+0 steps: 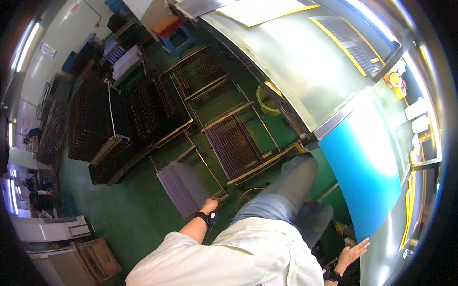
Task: Inspecting and organizing circuit board panels on an assembly line workspace.
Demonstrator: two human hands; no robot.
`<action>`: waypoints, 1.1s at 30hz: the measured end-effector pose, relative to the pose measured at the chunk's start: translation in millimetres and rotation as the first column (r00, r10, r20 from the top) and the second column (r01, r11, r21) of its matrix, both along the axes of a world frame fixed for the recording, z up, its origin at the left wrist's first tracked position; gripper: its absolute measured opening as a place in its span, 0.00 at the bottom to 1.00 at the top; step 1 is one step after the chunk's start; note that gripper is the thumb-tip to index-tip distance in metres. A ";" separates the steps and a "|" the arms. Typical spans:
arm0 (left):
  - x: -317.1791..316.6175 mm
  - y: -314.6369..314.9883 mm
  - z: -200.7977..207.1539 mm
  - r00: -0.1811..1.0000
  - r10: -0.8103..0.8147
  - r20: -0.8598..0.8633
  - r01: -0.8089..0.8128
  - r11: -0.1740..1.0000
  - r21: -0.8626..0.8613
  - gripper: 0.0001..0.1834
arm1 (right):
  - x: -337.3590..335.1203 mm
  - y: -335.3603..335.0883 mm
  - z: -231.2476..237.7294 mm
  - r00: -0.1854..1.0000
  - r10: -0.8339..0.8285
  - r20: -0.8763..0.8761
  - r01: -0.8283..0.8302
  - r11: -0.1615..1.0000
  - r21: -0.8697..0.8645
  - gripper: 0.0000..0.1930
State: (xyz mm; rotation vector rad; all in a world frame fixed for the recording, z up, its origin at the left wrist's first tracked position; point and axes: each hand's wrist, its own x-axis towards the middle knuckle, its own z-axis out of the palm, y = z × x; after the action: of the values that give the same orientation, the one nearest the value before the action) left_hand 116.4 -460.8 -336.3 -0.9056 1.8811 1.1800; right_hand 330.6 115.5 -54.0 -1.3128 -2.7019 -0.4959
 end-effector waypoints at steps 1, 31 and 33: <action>-4.1 8.0 1.6 1.000 -0.014 0.001 0.014 1.000 0.006 0.15 | -1.7 -3.0 1.2 1.000 -0.004 -0.017 0.004 1.000 0.003 0.43; 9.8 14.4 6.5 0.970 -0.221 0.097 0.231 0.967 -0.107 0.20 | -2.7 -8.7 1.3 1.000 -0.013 -0.022 0.012 1.000 -0.012 0.42; 10.1 7.4 -9.5 0.973 -0.203 0.110 0.213 0.972 -0.094 0.20 | -4.4 -7.3 -0.5 1.000 0.003 -0.031 -0.003 1.000 -0.008 0.41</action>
State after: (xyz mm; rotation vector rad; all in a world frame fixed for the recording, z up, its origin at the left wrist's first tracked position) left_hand 126.4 -453.4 -345.8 -0.7854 1.9186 0.9011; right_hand 326.2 108.2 -54.5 -1.3068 -2.6837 -0.4609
